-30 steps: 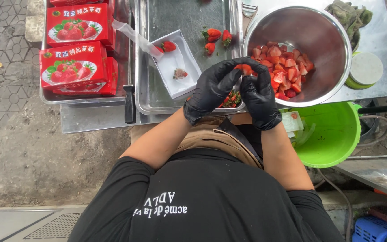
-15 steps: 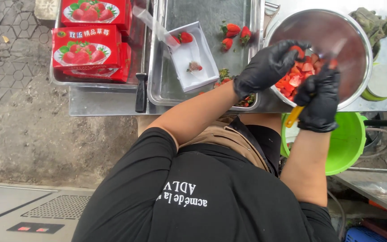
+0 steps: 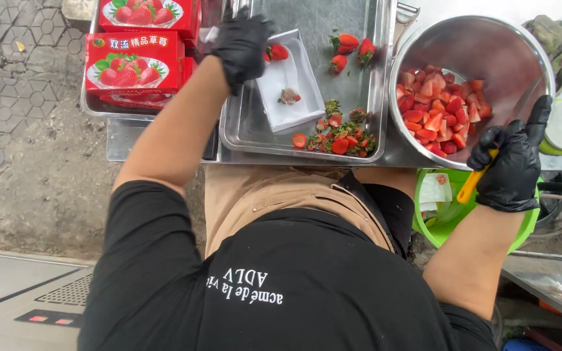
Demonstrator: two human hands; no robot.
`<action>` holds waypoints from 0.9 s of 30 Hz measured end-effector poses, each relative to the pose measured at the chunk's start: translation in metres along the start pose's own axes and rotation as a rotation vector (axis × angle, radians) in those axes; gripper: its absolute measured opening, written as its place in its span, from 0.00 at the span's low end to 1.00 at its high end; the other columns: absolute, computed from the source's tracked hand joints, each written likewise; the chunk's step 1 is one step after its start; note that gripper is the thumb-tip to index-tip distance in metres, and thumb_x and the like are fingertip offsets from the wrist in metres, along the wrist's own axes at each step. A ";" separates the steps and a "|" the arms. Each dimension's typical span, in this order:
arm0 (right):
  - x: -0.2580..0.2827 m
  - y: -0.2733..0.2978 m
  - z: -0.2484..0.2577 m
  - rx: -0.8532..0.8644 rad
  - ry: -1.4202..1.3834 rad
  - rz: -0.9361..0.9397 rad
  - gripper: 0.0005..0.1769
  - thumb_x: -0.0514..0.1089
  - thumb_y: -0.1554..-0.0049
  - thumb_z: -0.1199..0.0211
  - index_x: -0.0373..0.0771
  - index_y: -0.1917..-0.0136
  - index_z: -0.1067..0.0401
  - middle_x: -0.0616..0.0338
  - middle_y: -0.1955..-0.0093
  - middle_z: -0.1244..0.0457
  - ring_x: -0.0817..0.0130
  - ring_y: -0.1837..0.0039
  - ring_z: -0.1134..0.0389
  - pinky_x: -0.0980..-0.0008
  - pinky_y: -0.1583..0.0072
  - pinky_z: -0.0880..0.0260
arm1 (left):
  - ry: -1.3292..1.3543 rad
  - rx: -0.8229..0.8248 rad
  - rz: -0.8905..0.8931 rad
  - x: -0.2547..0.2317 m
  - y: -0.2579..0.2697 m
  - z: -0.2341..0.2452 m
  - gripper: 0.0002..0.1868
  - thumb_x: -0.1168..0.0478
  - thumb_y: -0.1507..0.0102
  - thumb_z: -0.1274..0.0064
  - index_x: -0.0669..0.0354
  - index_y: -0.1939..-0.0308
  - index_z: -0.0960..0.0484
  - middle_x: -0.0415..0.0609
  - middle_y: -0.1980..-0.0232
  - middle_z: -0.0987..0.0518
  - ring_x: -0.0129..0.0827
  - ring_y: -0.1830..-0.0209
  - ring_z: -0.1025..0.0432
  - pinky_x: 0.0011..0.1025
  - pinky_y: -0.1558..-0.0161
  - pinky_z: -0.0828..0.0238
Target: The person is preparing strawberries by removing the stems and slicing them into a bowl.
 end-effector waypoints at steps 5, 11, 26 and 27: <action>0.007 0.007 -0.057 0.033 -0.053 0.000 0.34 0.46 0.20 0.53 0.55 0.08 0.63 0.56 0.57 0.39 0.69 0.65 0.44 0.71 0.61 0.43 | 0.025 0.376 0.281 -0.030 0.028 0.061 0.14 0.59 0.42 0.41 0.52 0.52 0.13 0.55 0.56 0.16 0.53 0.51 0.24 0.56 0.40 0.35; 0.013 0.018 -0.104 0.136 0.038 0.028 0.36 0.49 0.21 0.45 0.49 0.09 0.60 0.59 0.61 0.41 0.73 0.66 0.45 0.74 0.61 0.44 | 0.143 0.274 0.337 -0.034 0.021 0.027 0.21 0.67 0.36 0.47 0.50 0.39 0.15 0.62 0.65 0.19 0.56 0.66 0.24 0.50 0.63 0.29; 0.002 0.033 -0.131 0.171 0.149 0.007 0.33 0.48 0.24 0.50 0.48 0.10 0.52 0.61 0.58 0.39 0.76 0.63 0.46 0.75 0.59 0.45 | 0.154 0.072 0.417 -0.052 -0.009 0.031 0.18 0.59 0.46 0.30 0.52 0.55 0.17 0.51 0.54 0.22 0.49 0.51 0.27 0.45 0.51 0.29; -0.006 0.029 -0.135 0.175 0.108 -0.018 0.33 0.47 0.26 0.49 0.48 0.11 0.52 0.61 0.58 0.39 0.77 0.64 0.45 0.76 0.60 0.44 | 0.249 -0.007 0.368 -0.055 -0.005 0.037 0.20 0.60 0.45 0.30 0.52 0.51 0.18 0.50 0.53 0.22 0.46 0.51 0.26 0.42 0.50 0.28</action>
Point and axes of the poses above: each hand's wrist, its own y-axis away from the middle knuckle, its own z-axis out of the back of the hand, x = y × z, the point moved 1 cm from there along -y, towards the middle knuckle
